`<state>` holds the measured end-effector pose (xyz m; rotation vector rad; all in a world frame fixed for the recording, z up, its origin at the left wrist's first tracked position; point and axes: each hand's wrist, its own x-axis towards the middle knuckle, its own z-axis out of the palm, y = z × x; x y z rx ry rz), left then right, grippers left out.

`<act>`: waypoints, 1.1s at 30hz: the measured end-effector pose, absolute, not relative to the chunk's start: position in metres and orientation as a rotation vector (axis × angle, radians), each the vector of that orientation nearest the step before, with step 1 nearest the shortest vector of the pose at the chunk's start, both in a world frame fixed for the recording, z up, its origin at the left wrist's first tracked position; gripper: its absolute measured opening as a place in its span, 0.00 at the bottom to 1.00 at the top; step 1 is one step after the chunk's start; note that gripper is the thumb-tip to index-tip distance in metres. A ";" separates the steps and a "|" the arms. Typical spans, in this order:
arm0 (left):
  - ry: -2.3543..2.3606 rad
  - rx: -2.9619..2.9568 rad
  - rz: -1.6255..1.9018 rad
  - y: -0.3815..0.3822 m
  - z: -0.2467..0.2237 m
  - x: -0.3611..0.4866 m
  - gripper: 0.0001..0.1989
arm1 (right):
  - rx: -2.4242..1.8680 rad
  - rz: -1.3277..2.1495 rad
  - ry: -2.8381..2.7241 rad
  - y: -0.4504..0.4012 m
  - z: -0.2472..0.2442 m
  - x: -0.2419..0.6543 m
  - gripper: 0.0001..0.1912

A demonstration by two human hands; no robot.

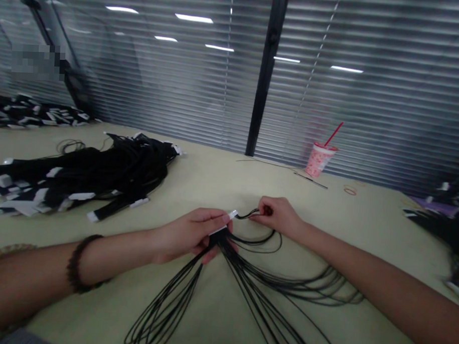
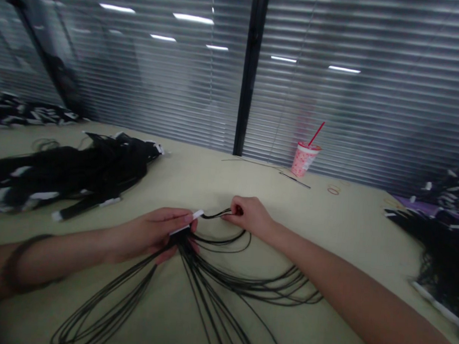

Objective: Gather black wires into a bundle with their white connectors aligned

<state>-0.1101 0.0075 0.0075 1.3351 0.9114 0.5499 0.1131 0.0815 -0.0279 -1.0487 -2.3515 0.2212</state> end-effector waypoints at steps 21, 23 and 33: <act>0.781 1.115 0.648 0.008 0.011 -0.111 0.14 | -1.238 0.508 -1.838 0.102 -0.035 0.117 0.18; 0.777 1.079 0.657 0.008 0.011 -0.111 0.13 | -1.225 0.489 -1.846 0.100 -0.035 0.116 0.20; 0.792 0.994 0.735 0.010 0.006 -0.112 0.13 | -0.893 -0.057 -1.855 0.062 -0.020 0.105 0.23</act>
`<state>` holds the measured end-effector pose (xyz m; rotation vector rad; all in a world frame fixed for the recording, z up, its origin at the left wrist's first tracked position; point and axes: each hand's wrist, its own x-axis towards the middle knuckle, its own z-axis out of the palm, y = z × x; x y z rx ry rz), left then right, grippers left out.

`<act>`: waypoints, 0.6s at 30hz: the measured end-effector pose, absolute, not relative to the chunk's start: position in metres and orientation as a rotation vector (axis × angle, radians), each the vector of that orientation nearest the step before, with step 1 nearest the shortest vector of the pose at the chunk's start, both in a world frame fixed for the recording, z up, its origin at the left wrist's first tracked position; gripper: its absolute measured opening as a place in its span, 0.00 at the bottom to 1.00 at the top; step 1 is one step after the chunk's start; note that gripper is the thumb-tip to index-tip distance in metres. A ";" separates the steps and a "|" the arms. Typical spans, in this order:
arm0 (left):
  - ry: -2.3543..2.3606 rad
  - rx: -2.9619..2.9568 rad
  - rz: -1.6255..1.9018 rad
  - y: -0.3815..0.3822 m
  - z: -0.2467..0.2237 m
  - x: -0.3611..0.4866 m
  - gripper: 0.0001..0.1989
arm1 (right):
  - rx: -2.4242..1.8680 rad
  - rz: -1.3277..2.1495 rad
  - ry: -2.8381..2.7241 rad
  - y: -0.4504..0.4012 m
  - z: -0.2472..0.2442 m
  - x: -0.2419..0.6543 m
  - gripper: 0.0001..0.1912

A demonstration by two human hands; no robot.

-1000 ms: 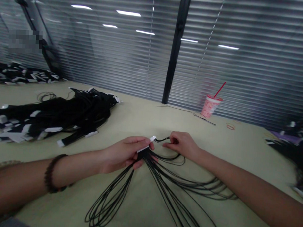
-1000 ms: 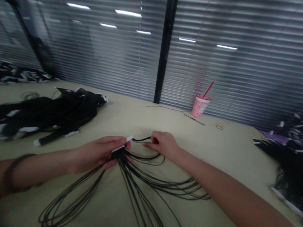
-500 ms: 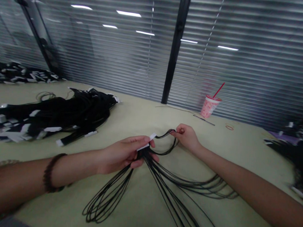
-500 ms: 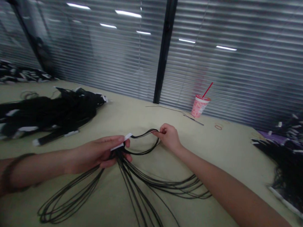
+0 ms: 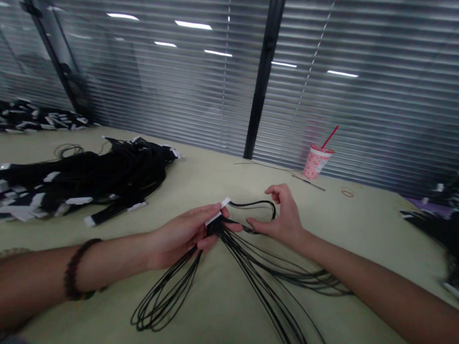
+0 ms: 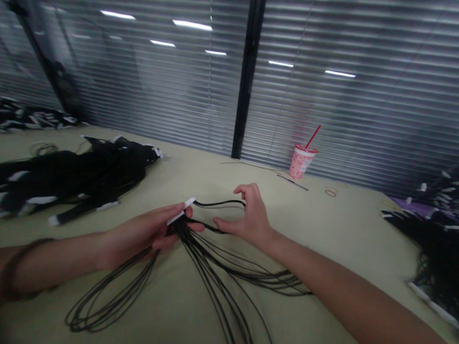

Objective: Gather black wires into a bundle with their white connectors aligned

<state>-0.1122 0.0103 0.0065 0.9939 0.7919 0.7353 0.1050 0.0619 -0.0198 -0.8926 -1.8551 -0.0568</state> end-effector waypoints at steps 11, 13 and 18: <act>0.757 1.058 0.754 0.008 0.004 -0.111 0.14 | -0.714 0.261 -2.289 0.005 -0.007 0.080 0.11; 0.757 1.082 0.759 0.008 0.004 -0.110 0.14 | -0.743 0.283 -2.279 0.004 -0.010 0.078 0.11; 0.782 1.095 0.749 0.008 0.006 -0.110 0.13 | -0.887 0.490 -2.268 0.008 -0.005 0.082 0.08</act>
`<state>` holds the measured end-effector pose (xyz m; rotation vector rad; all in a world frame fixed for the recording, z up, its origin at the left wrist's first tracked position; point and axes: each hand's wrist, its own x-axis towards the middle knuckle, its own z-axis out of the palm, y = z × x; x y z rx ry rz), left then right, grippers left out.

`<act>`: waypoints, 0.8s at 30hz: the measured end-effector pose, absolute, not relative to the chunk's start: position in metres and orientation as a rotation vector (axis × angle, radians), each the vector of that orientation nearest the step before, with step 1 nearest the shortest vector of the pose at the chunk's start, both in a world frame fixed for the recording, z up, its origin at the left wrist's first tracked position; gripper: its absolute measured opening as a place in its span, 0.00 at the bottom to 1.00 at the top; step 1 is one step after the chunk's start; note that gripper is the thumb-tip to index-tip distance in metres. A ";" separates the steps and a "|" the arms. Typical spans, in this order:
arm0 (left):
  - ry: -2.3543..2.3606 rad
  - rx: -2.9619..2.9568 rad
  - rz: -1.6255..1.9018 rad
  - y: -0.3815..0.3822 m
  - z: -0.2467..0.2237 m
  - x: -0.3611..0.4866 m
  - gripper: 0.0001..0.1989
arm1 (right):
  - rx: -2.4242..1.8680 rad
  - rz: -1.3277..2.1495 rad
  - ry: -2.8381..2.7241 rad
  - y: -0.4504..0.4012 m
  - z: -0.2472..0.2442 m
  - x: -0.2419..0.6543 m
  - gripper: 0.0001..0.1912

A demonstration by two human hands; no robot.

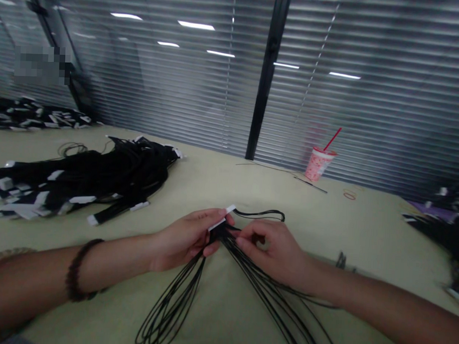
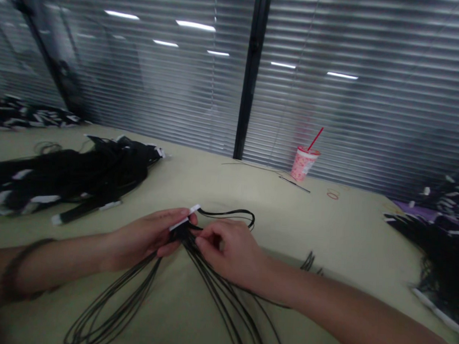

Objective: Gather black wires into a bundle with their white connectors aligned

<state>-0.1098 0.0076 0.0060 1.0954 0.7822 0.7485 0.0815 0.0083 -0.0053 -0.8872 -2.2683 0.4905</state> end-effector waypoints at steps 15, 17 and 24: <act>0.846 1.050 0.736 0.009 0.011 -0.111 0.14 | -0.789 1.415 -1.630 0.038 0.079 0.133 0.12; 0.847 1.040 0.733 0.010 0.012 -0.111 0.14 | -0.833 1.143 -1.472 0.047 0.092 0.147 0.16; 0.862 1.047 0.747 0.010 0.012 -0.110 0.13 | -0.698 0.793 -1.415 0.089 0.104 0.187 0.12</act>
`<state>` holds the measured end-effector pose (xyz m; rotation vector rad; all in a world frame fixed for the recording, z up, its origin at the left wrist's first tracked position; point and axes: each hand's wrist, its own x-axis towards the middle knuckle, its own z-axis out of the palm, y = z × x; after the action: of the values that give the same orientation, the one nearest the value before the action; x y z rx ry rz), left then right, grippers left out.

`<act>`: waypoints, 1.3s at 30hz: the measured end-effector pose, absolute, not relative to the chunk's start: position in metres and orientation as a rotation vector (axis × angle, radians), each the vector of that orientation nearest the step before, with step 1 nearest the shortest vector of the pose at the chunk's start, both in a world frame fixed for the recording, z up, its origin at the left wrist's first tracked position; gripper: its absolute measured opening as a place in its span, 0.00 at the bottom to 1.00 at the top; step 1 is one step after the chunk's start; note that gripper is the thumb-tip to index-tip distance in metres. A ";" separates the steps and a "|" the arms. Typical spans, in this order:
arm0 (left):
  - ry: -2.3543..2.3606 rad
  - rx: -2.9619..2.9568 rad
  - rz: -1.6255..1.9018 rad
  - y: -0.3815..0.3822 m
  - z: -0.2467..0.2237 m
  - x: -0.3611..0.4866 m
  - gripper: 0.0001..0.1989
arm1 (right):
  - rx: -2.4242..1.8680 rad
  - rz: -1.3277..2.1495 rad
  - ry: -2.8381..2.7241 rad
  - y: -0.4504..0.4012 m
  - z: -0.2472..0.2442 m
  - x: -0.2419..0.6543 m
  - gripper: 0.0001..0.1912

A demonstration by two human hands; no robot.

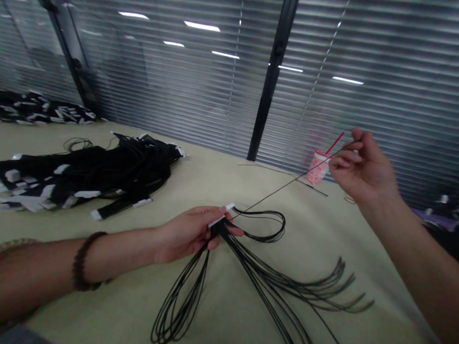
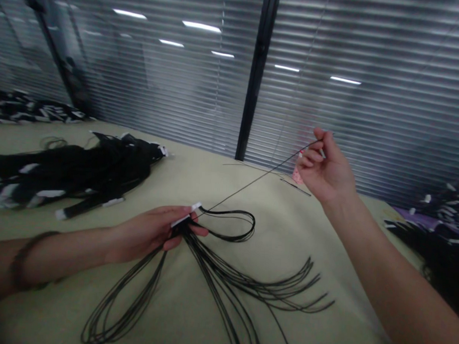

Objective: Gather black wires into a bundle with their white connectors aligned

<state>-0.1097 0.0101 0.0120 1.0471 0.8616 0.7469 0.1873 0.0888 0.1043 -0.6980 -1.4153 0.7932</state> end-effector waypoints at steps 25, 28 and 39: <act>0.926 1.237 0.648 0.007 0.008 -0.107 0.18 | -0.970 0.766 -2.139 0.031 -0.023 0.067 0.14; 0.922 1.236 0.650 0.007 0.008 -0.107 0.17 | -0.957 0.756 -2.124 0.032 -0.023 0.067 0.14; 0.921 1.238 0.644 0.008 0.007 -0.107 0.16 | -0.954 0.715 -2.137 0.031 -0.021 0.069 0.13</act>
<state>-0.1071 0.0082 0.0070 1.2383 0.9211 0.6445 0.0689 0.0308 -0.0214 -0.9538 -2.1374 0.7154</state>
